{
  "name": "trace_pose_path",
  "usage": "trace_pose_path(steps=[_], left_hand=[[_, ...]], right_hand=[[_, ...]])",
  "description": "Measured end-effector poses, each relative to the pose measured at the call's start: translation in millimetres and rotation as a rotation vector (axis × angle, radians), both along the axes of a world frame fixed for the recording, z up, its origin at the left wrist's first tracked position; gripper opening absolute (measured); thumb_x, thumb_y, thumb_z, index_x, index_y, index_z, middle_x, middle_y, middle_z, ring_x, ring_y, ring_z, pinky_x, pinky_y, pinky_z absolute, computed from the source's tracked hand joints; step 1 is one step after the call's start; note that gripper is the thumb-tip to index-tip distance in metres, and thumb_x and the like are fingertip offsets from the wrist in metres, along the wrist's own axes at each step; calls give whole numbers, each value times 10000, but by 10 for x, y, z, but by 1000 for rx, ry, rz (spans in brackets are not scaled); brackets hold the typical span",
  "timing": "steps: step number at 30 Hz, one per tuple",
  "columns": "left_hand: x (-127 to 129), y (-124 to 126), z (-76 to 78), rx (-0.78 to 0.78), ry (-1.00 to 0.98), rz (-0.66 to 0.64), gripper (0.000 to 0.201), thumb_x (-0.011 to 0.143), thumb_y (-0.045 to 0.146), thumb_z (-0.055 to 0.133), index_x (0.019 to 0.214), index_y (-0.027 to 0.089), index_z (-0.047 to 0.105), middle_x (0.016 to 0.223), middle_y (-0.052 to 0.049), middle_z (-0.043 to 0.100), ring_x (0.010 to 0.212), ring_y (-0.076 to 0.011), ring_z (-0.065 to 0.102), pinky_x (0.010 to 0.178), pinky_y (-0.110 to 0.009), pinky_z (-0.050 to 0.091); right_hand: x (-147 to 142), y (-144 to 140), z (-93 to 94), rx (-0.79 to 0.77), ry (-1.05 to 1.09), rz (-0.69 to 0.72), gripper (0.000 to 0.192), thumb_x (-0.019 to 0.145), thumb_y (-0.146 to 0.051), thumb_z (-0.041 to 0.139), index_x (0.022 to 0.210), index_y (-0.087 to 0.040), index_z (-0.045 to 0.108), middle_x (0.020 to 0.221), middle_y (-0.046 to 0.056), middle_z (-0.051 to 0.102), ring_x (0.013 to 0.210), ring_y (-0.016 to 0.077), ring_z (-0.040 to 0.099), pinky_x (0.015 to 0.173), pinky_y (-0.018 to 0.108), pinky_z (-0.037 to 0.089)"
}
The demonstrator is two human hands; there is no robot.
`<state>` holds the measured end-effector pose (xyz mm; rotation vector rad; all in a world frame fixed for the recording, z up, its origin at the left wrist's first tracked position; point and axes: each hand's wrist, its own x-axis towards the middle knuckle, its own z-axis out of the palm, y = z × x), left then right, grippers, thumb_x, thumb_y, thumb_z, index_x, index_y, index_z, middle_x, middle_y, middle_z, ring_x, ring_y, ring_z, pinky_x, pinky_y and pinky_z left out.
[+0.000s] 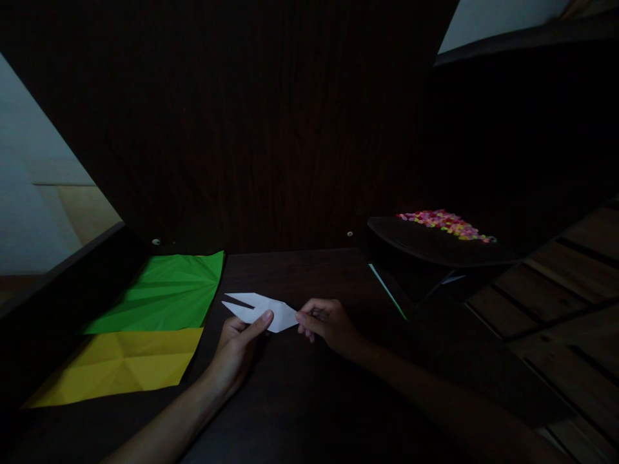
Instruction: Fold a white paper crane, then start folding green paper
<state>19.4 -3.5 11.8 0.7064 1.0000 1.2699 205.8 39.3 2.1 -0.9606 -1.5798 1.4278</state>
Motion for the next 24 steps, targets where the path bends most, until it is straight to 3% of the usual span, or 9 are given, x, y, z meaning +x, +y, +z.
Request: trace_pose_path(steps=[6,11,24], left_hand=[[-10,-23,-7,55,40,-76,236,674,353,817,665,130,744,701,-72,725,668,-187,637,696,-299,487],[-4,-41,-69,122,152,-134,226,697,347,800,771,135,771,804,-95,757,717,-213,667,715,-305,491],[-5,-59,-73,128,135,-253,236,701,371,788,759,144,769,757,-88,747,690,-215,663,694,-308,494]], right_hand=[[-1,-16,5,-1,19,65,260,774,-412,682,777,-153,673,669,9,625,531,113,547,454,220,433],[1,-71,65,87,-22,54,183,792,-347,672,826,-169,690,772,21,667,714,154,600,644,264,459],[10,-84,122,-7,-3,127,236,727,-345,686,615,-167,579,551,-45,492,533,98,425,520,229,318]])
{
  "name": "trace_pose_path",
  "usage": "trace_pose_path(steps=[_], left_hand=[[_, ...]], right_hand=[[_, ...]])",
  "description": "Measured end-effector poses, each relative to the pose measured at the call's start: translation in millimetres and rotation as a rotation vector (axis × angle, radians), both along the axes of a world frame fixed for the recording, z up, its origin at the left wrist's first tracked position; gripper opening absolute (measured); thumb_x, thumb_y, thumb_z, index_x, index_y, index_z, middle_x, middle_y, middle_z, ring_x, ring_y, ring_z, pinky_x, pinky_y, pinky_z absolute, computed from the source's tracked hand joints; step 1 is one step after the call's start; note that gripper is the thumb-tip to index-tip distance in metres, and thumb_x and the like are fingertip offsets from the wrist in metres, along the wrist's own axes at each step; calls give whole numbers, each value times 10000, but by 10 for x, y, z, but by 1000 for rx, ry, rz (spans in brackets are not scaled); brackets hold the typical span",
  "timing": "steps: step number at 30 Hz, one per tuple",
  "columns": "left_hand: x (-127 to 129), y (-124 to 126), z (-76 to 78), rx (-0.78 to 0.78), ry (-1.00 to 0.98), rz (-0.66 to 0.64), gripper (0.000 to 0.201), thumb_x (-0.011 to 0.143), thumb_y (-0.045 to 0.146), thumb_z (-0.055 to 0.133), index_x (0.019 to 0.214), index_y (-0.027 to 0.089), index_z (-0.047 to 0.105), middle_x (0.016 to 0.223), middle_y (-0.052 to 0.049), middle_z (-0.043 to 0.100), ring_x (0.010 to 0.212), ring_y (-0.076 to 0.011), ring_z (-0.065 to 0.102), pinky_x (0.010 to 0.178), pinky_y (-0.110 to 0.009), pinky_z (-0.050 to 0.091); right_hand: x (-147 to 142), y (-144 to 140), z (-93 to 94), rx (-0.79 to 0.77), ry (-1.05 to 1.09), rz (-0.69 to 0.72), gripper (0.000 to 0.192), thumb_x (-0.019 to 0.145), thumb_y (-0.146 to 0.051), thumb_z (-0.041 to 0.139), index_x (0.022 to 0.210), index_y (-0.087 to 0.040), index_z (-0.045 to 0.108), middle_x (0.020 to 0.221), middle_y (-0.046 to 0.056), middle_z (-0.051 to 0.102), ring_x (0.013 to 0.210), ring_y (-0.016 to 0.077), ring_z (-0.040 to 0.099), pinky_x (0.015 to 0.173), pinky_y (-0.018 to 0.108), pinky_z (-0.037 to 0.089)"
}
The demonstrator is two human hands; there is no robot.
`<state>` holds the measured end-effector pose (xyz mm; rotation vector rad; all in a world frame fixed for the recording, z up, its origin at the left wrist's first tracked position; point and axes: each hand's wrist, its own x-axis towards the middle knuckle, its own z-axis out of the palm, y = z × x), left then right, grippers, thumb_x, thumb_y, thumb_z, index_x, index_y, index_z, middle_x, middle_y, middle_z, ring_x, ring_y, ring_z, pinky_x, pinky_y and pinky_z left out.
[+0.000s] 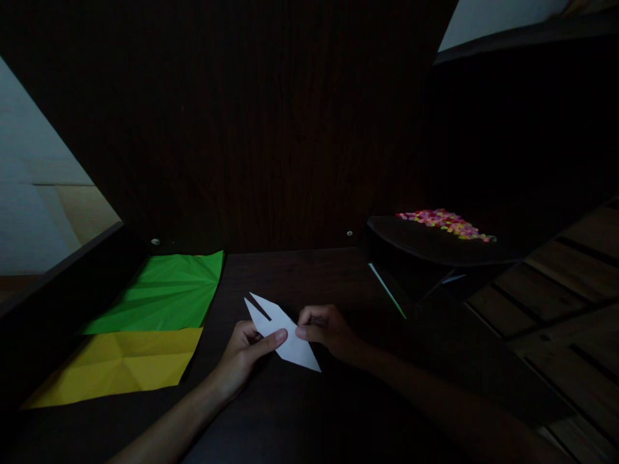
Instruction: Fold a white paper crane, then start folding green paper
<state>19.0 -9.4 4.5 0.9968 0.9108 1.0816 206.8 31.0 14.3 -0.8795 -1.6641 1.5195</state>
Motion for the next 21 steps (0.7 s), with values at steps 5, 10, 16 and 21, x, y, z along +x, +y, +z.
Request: trace_pose_path(steps=[5,10,16,21], left_hand=[[0,-36,25,24,80,-94,226,712,374,777,737,149,774,743,-80,742,657,-203,646,627,-275,470],[29,-33,30,-6,61,-109,265,724,407,760,778,148,774,756,-87,740,696,-228,656,653,-296,480],[23,8,20,36,64,-94,283,758,396,736,893,148,763,779,-82,726,726,-229,655,715,-321,483],[33,5,47,10,81,-26,292,709,435,762,756,146,755,683,-80,695,689,-237,638,688,-329,484]], right_hand=[[-15,-23,-72,-36,5,130,276,746,-364,653,600,-178,511,540,-57,451,522,91,399,501,217,300],[1,-53,-82,-64,8,138,319,797,-441,620,643,-184,512,534,-55,462,486,89,422,463,206,311],[-11,-29,-70,-32,23,12,365,798,-483,610,630,-182,488,529,-55,454,428,69,415,408,190,293],[-11,-3,-113,-52,66,18,396,787,-526,619,639,-186,481,544,-48,473,429,71,430,399,189,302]])
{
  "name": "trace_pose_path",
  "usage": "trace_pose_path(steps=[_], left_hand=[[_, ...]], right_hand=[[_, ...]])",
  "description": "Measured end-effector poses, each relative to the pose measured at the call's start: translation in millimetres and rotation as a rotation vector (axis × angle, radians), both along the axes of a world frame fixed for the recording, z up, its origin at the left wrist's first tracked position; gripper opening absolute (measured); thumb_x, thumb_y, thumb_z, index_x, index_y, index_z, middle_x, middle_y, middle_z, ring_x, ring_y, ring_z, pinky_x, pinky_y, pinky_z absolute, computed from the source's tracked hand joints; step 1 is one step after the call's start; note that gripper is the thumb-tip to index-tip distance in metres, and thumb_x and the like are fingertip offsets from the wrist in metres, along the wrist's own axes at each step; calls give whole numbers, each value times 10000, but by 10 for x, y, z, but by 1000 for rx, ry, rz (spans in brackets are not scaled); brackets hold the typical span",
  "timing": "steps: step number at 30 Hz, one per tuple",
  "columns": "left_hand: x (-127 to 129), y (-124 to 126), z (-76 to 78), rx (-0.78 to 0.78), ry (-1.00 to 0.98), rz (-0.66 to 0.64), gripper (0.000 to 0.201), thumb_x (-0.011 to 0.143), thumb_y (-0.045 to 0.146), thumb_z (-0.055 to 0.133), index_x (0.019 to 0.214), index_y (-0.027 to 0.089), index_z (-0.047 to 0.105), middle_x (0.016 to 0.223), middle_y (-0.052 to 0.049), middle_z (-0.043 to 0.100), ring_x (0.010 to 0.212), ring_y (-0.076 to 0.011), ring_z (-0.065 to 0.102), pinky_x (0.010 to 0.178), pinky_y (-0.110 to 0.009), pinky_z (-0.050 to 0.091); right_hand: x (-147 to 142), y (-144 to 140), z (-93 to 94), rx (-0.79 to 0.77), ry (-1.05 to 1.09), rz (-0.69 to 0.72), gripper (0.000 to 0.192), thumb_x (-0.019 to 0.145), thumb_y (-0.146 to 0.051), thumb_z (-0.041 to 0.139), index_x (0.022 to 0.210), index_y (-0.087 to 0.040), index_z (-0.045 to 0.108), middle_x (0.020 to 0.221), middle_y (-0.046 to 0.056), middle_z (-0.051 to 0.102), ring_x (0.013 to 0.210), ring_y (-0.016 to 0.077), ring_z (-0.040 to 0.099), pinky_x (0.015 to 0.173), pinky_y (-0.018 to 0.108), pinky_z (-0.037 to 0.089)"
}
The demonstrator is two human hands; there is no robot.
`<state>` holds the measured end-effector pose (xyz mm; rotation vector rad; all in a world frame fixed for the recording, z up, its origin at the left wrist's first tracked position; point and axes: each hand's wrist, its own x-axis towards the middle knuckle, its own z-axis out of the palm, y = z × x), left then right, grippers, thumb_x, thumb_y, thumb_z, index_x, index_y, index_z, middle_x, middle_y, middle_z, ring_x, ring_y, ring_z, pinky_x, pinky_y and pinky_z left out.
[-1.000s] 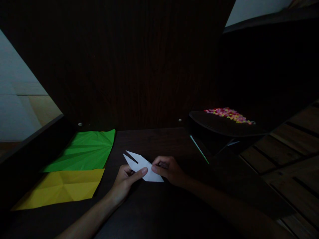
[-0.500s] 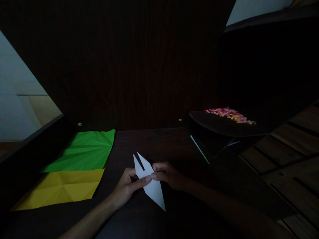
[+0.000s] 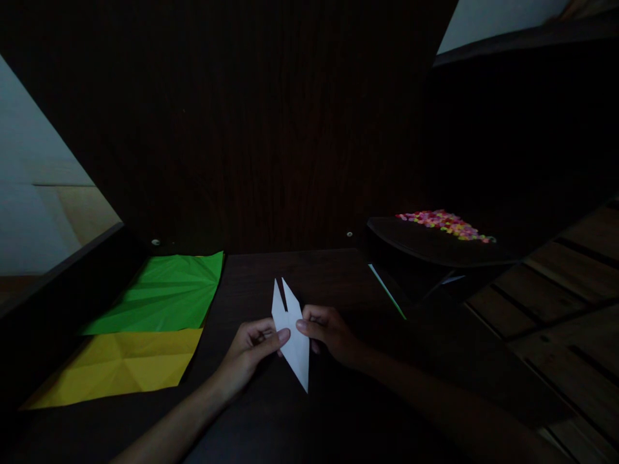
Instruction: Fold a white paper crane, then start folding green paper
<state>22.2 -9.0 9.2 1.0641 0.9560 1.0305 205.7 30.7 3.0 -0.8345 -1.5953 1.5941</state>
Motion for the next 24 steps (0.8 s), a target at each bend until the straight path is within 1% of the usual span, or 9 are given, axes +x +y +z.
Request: trace_pose_path(steps=[3,7,12,14,17,20,22,24], left_hand=[[12,-10,27,-17,-22,-6,300,708,445,758,709,145,743,683,-82,695,687,-237,636,687,-332,481],[4,-15,36,-21,-53,-43,302,745,439,729,685,143,730,702,-85,701,695,-234,635,706,-340,476],[-14,-7,16,18,-34,-51,274,788,411,698,797,144,761,756,-84,716,729,-231,636,728,-331,472],[-18,1,12,51,1,-15,271,786,407,703,823,146,766,757,-75,715,728,-227,635,710,-312,469],[-20,12,23,111,67,52,249,773,397,718,849,165,770,764,-52,710,740,-221,630,682,-280,462],[-16,12,55,173,134,66,249,811,395,679,887,180,778,783,-48,702,765,-222,623,696,-277,464],[-8,5,73,230,199,63,262,839,394,647,897,179,785,786,-55,698,758,-220,617,687,-276,466],[4,-6,74,284,256,78,264,848,383,640,943,183,784,816,-62,708,770,-223,622,690,-278,479]], right_hand=[[11,-7,10,-16,15,28,412,778,-545,629,645,-181,490,556,-42,487,433,71,435,402,190,304],[25,-15,37,-8,17,54,415,776,-545,638,640,-175,508,553,-37,498,427,68,432,406,194,291],[37,-17,35,41,9,63,388,809,-521,612,655,-178,518,541,-44,482,430,73,427,424,202,302],[36,-27,37,112,-29,42,353,830,-479,604,661,-180,524,537,-47,479,446,77,430,445,205,313],[20,-48,42,227,-110,-40,296,829,-403,627,657,-182,528,542,-49,484,477,82,438,477,210,327],[-2,-64,38,210,-111,-96,279,850,-397,595,681,-190,518,534,-56,475,464,83,444,469,207,334],[-10,-69,33,187,-90,-110,278,886,-406,543,711,-192,516,525,-61,466,448,83,446,457,204,338],[-11,-72,28,197,-77,-123,274,907,-402,515,734,-189,523,529,-62,467,443,81,449,453,202,341]])
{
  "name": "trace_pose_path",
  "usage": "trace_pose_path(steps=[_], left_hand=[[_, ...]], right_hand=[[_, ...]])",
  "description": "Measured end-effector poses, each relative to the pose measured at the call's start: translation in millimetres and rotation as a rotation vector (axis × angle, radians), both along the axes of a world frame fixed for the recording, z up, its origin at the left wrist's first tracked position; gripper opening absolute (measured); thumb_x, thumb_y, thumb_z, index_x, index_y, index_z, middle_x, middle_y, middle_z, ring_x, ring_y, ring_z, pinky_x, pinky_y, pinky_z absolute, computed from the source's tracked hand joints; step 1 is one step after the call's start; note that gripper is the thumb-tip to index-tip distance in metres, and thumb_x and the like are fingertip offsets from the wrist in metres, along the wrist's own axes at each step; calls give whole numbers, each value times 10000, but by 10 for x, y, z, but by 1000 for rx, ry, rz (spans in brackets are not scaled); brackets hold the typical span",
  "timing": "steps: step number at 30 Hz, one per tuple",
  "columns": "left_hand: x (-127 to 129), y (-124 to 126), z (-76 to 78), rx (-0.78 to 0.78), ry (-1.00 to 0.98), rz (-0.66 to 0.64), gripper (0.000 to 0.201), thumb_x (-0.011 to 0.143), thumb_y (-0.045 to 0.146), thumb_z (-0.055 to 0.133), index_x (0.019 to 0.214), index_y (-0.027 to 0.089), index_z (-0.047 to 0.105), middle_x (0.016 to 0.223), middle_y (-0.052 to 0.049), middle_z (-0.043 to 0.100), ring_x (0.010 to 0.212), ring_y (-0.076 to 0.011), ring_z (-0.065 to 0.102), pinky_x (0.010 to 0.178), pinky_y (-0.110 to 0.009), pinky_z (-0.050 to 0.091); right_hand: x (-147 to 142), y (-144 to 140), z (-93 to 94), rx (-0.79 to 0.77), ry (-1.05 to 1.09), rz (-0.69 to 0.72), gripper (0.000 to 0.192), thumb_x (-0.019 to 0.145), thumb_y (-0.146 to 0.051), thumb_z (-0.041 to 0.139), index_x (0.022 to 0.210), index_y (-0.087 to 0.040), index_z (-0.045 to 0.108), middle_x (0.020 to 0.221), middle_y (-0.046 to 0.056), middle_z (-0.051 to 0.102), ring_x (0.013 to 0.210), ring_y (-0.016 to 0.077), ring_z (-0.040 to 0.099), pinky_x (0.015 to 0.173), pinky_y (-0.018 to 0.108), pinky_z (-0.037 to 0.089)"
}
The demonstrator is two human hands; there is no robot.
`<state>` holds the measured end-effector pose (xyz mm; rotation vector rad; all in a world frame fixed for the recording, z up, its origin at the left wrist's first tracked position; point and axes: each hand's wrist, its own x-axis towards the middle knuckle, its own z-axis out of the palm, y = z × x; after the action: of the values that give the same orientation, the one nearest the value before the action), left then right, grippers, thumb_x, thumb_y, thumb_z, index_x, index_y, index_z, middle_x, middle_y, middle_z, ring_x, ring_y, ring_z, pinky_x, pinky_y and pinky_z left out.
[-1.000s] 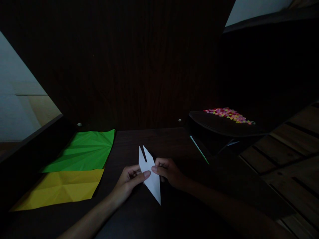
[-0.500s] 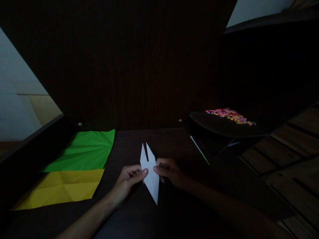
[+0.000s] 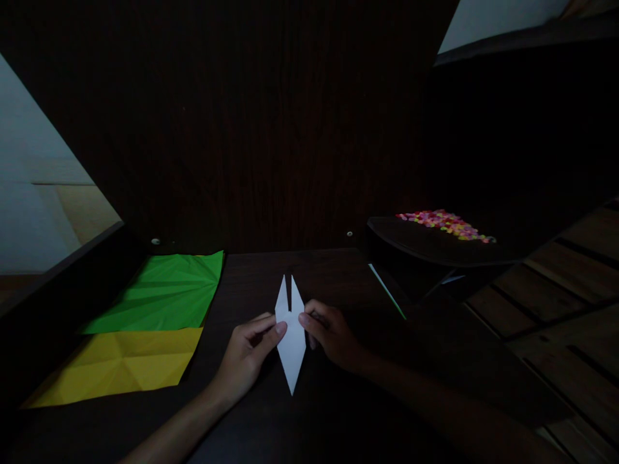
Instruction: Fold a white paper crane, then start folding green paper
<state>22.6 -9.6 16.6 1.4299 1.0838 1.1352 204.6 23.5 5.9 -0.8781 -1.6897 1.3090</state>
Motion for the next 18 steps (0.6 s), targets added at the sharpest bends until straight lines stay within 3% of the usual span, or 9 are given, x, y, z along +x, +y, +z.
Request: trace_pose_path(steps=[6,11,18], left_hand=[[7,-30,-49,158,72,145,389,851,338,649,1219,213,665,1051,-69,715,934,-236,648,829,-322,514],[1,-52,-15,238,153,91,344,898,304,594,1220,207,664,890,-43,682,817,-190,633,729,-268,515],[-6,-47,-41,231,177,62,341,911,297,582,1228,199,660,835,-38,664,771,-177,614,670,-238,500]], right_hand=[[-8,-6,-31,38,43,-51,184,898,-350,557,809,-190,538,550,-71,475,454,76,448,462,197,346],[-10,-16,-45,80,55,-103,190,868,-316,602,748,-193,522,610,-59,482,478,67,421,470,196,332],[-5,-20,-27,87,88,-46,222,863,-315,608,706,-189,512,628,-50,489,480,64,423,455,191,326]])
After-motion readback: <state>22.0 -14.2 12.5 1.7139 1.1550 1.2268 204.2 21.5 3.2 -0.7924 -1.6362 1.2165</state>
